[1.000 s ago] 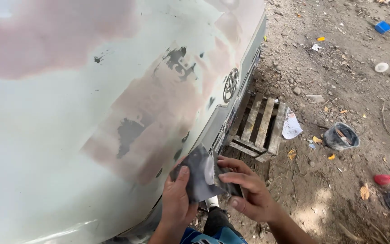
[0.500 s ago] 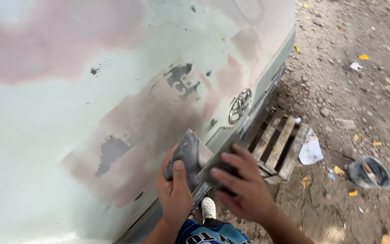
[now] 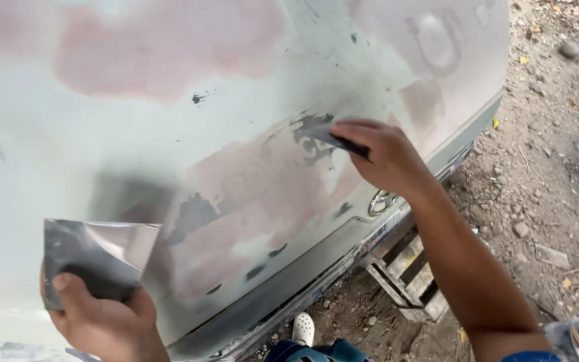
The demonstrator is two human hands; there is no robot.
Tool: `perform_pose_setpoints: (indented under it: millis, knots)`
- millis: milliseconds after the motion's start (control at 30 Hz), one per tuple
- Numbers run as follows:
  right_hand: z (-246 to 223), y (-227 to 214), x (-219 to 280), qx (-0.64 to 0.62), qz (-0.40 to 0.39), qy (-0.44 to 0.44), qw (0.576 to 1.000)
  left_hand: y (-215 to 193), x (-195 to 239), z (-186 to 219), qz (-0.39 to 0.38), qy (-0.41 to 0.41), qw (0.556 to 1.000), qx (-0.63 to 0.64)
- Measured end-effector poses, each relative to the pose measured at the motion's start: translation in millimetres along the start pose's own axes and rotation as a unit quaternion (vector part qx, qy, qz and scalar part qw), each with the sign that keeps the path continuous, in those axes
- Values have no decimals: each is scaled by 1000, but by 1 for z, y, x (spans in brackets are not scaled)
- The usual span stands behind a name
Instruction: The person sands the front hood of a white Toyota using two sanding blocks. They move across different areas of the hood, smoothing the surface in preparation for further bodywork or painting.
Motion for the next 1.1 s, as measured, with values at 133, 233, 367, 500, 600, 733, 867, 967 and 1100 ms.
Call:
perform_pose_setpoints:
  millis: [133, 233, 367, 500, 600, 733, 867, 967, 1100]
  knots:
    - [-18, 3, -50, 80, -18, -25, 996, -32, -27, -17, 14, 16, 1000, 17]
    - [-18, 16, -66, 112, -32, -51, 992, -34, -35, -20, -3, 46, 998, 32]
    - [-13, 21, -66, 115, -30, -59, 991, -27, -37, -15, -18, 54, 998, 20]
    - [-17, 20, -53, 109, -23, -70, 991, -25, -36, -15, -16, 51, 999, 3]
    - [-22, 22, -38, 119, -23, -81, 989, -9, -29, 2, -19, 57, 998, -18]
    - [-12, 35, -11, 125, -31, -67, 989, -10, -30, 1, -27, 51, 998, -33]
    - [2, 54, 22, 182, -37, -29, 982, -4, -24, 8, -15, 29, 996, -83]
    - [9, 66, 48, 186, -53, 1, 981, 12, -19, 22, -15, 14, 989, -146]
    - [21, 86, 86, 188, -35, -7, 981, 28, -15, 33, -47, 14, 983, -174]
Point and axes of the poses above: each hand's wrist, its own x-axis away from the middle knuckle, its own y-axis out of the palm, z = x × y, the point moved 7 cm from there along -x, towards the middle knuckle, and after that the axes turned 7 degrees about -z, right-handed, at the moved point
